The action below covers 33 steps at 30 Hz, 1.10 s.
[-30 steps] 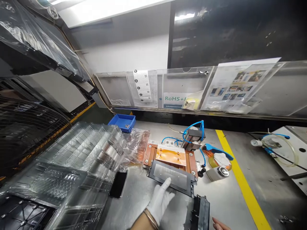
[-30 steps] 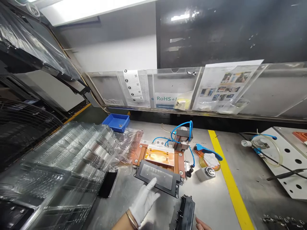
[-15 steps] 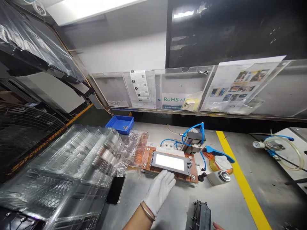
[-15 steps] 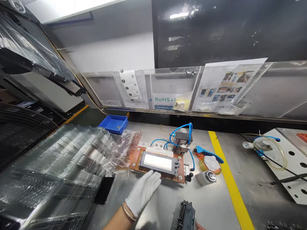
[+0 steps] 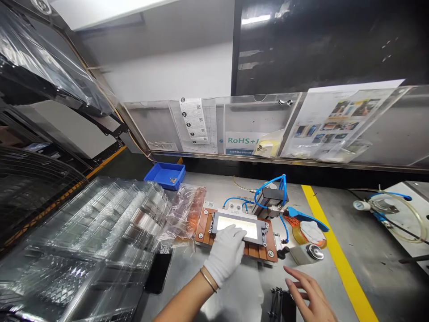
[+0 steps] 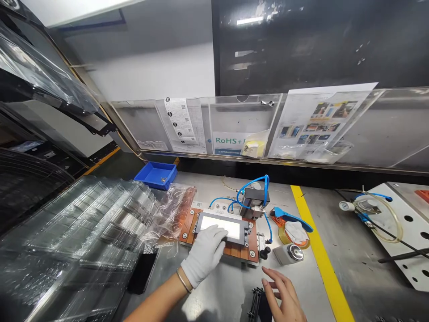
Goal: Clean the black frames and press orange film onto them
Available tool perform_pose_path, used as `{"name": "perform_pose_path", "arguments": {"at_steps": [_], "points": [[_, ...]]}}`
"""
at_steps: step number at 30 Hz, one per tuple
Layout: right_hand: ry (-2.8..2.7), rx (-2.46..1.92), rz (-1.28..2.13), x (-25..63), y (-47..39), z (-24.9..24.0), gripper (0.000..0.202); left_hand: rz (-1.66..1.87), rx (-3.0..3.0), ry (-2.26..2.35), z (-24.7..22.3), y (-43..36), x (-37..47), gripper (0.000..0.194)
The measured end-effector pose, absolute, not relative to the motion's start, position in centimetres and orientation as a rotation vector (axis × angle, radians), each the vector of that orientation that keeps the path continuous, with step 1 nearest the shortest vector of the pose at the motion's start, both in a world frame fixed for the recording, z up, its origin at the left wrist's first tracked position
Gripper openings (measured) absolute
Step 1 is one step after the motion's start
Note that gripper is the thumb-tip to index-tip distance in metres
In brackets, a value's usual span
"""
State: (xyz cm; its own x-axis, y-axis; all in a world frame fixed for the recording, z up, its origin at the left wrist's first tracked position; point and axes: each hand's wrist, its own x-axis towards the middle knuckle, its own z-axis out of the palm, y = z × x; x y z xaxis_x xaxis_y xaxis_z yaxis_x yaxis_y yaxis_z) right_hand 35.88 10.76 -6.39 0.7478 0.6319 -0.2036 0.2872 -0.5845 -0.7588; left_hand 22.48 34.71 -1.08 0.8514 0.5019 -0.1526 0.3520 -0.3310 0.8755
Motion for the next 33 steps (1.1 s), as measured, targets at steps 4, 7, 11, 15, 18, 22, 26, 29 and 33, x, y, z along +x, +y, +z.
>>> {"name": "perform_pose_path", "arguments": {"at_steps": [4, 7, 11, 15, 18, 22, 26, 29, 33], "points": [[-0.894, -2.282, 0.457, 38.5, 13.7, -6.7, 0.050, 0.171, 2.285, 0.536, -2.3, 34.3, 23.8, 0.068], [-0.961, -2.272, 0.451, 39.7, 15.1, -6.3, 0.052, 0.186, 2.399, 0.558, -3.4, 34.0, 24.0, 0.073], [-0.972, -2.284, 0.469, 40.4, 15.5, -5.0, 0.043, 0.163, 2.462, 0.539, -3.3, 34.7, 23.2, 0.069], [-0.886, -2.254, 0.539, 40.4, 15.3, -4.6, 0.038, 0.283, 2.349, 0.882, -2.4, 37.3, 20.8, 0.060], [-0.771, -2.175, 0.593, 40.2, 16.5, -5.4, 0.047, 0.255, 2.124, 1.097, -2.1, 39.9, 19.3, 0.057], [-0.551, -2.061, 0.744, 39.9, 20.0, -7.1, 0.046, 0.115, 1.990, 1.025, -2.5, 42.1, 19.7, 0.032], [-0.356, -1.905, 0.858, 39.2, 21.9, -8.1, 0.043, 0.065, 1.782, 1.053, -3.0, 41.8, 20.8, 0.034], [-0.236, -1.790, 0.856, 37.4, 20.2, -8.2, 0.057, 0.068, 1.642, 1.112, -3.3, 39.8, 19.5, 0.041], [-0.093, -1.685, 0.875, 32.8, 15.8, -8.2, 0.075, 0.108, 1.572, 1.182, -3.0, 35.8, 15.6, 0.044]]}}
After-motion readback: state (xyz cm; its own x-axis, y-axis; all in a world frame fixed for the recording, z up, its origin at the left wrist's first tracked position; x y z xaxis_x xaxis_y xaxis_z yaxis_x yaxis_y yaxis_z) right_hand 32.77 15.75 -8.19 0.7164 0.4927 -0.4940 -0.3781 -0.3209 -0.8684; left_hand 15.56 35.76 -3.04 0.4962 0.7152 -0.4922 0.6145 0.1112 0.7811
